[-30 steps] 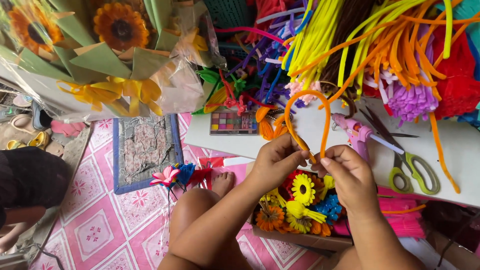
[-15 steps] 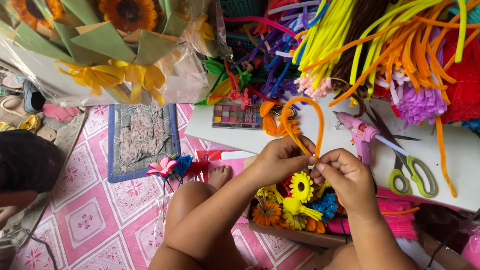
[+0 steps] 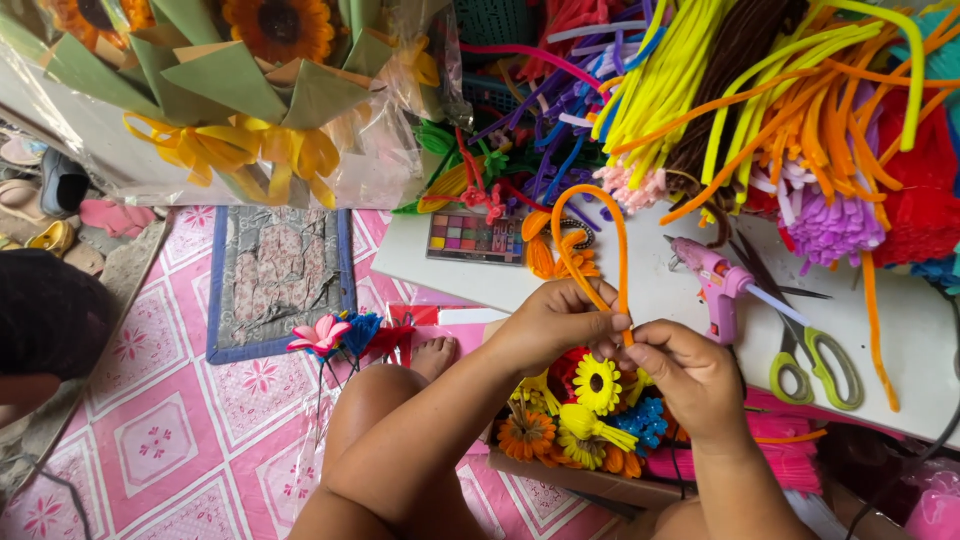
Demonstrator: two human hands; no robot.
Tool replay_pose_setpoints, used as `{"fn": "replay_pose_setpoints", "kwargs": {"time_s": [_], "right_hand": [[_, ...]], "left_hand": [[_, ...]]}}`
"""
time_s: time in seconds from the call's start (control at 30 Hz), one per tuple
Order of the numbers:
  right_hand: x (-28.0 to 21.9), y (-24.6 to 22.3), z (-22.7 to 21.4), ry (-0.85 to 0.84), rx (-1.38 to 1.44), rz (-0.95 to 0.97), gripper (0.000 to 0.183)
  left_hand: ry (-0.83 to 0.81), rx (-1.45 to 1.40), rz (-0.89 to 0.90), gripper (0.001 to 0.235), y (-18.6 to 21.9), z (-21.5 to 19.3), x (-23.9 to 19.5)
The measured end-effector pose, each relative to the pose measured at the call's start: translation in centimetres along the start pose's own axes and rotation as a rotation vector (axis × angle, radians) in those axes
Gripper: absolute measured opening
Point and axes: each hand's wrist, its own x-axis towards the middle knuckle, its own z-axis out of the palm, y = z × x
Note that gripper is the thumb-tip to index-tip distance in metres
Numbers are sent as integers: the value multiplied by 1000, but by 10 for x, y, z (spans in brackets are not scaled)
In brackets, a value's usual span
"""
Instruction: Folding and gluing orange pipe cleaner stems to create decorative flower petals.
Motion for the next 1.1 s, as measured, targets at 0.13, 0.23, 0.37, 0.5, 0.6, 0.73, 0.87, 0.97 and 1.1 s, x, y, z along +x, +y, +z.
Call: {"fn": "replay_pose_setpoints", "kwargs": {"time_s": [0.13,0.23,0.37,0.5,0.6,0.73,0.87,0.97,1.1], "right_hand": [[-2,-36,7,-57,-136,105,15],[0,-46,13,-60,-306,24,16],[-5,-22,4,-87,-78,205,19],[-11,20,-15,-168,399,401,17],[-15,34,-18,-184,544,484,14],[-15,36,-17,-205,545,426,15],[-17,36,-11,-119,496,401,14],[-16,32,-10,-98,501,453,16],[-23,43,-18,-92,632,522,27]], "left_hand": [[-60,-37,-34,8,10,0,-6],[20,64,1,10,3,-3,-6],[-19,110,-21,9,-1,-6,-11],[-29,137,-46,7,-6,-9,-13],[-36,98,-64,10,-12,-11,-17],[-6,64,-108,12,-8,-9,-17],[-53,88,-106,10,-3,-8,-20],[-119,184,-107,9,8,-5,-20],[-384,62,-90,22,13,-8,-21]]}}
